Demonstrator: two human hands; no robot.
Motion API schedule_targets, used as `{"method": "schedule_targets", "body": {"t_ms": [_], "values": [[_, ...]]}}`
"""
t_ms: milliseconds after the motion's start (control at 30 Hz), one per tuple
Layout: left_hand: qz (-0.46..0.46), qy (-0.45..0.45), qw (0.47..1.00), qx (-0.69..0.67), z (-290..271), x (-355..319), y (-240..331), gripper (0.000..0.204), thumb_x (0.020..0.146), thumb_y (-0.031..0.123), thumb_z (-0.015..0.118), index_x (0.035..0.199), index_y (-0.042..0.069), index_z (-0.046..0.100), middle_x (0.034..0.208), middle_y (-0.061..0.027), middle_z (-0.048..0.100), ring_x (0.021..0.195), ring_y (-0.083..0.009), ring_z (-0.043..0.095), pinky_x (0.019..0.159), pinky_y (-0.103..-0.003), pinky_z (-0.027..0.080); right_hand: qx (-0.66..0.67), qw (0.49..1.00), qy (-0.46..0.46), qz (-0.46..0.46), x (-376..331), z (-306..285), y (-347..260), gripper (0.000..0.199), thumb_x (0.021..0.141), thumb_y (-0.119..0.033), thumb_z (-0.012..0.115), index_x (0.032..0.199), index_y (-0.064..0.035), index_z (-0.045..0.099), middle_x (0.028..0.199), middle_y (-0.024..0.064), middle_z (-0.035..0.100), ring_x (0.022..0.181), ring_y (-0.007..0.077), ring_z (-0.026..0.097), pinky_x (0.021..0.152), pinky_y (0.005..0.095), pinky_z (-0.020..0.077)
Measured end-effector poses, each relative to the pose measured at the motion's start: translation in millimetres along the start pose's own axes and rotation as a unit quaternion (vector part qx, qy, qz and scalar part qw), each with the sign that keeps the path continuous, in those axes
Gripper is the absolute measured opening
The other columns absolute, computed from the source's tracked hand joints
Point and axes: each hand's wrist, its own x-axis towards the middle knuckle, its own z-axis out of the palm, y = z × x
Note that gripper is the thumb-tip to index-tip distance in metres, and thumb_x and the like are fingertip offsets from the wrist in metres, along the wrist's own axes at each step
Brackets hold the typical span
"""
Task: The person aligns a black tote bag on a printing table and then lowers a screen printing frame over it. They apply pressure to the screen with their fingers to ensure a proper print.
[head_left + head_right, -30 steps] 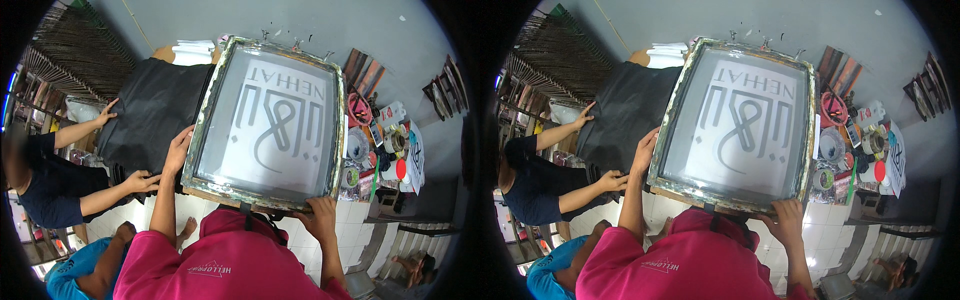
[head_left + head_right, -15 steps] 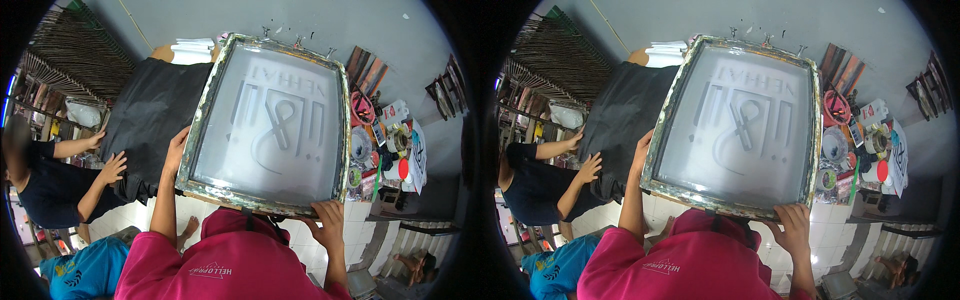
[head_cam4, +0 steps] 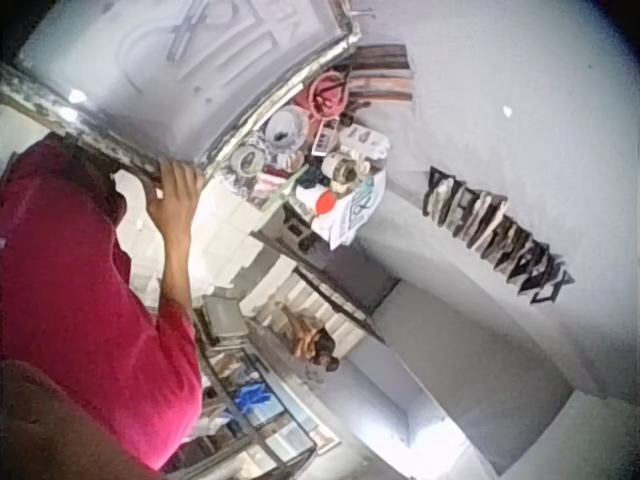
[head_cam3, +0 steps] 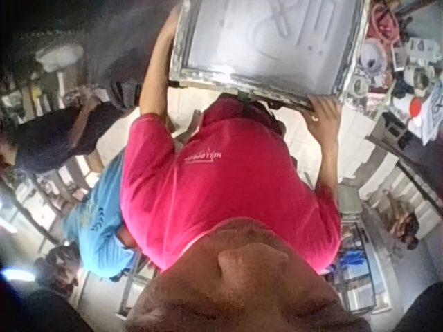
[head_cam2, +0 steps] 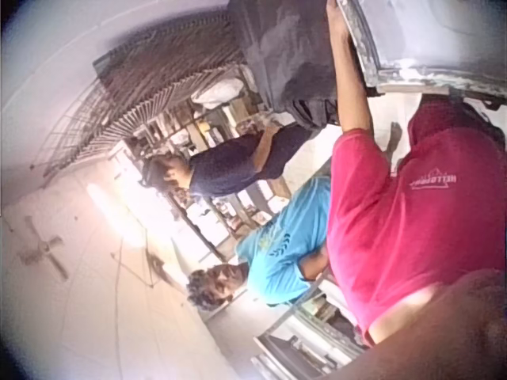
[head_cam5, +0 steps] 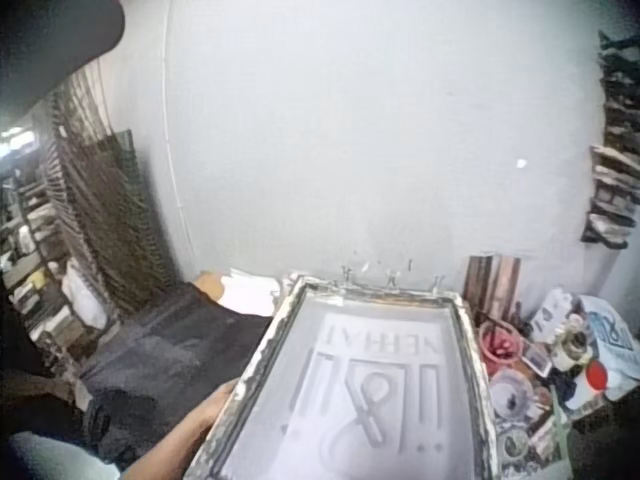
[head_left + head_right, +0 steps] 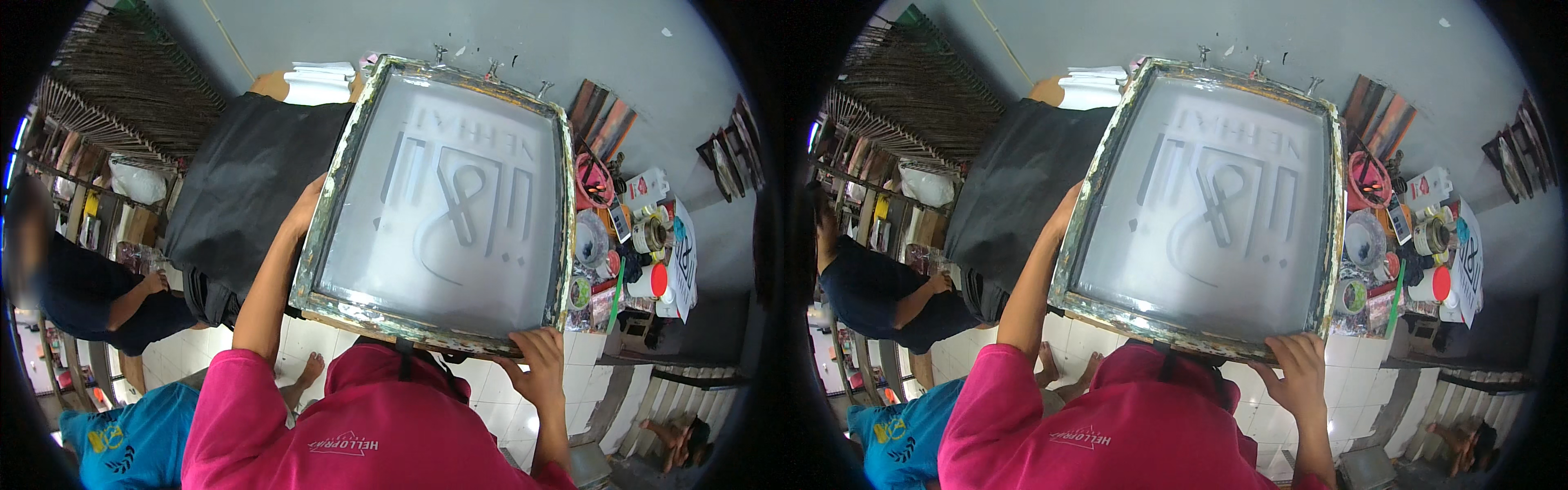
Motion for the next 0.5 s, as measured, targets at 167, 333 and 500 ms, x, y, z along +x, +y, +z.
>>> {"method": "schedule_targets", "body": {"t_ms": [167,333,500], "values": [[0.017,-0.024,0.999,0.03,-0.9,8.9,0.2,0.054,0.1,0.018,0.065,0.147,-0.003,0.051,0.132,-0.0122,0.065,0.115,-0.017,0.061,0.101,-0.031,0.048,-0.003,1.0,0.001,0.02,4.8,-3.5,-6.5,0.047,0.067,-0.022,0.091,0.106,-0.0042,0.071,0.101,0.0079,0.072,0.096,0.0279,0.065,0.093,0.0451,0.0438],[-0.001,-0.025,0.998,0.065,-3.3,14.5,0.7,0.055,0.098,0.019,0.068,0.147,-0.001,0.052,0.13,-0.0125,0.067,0.113,-0.0184,0.063,0.102,-0.031,0.048,0.0,0.998,-0.007,0.055,4.1,-1.4,-12.4,0.049,0.063,-0.02,0.093,0.104,-0.0029,0.072,0.101,0.0103,0.073,0.097,0.0306,0.065,0.095,0.046,0.0437],[0.01,-0.015,0.996,0.089,-3.8,19.5,-9.4,0.057,0.095,0.02,0.069,0.146,0.0,0.054,0.129,-0.0151,0.069,0.117,-0.0215,0.065,0.103,-0.033,0.048,-0.016,0.998,-0.011,0.065,3.7,-1.8,-13.5,0.046,0.065,-0.021,0.091,0.103,-0.0032,0.072,0.103,0.0089,0.073,0.1,0.0293,0.065,0.096,0.0464,0.0441]]}}
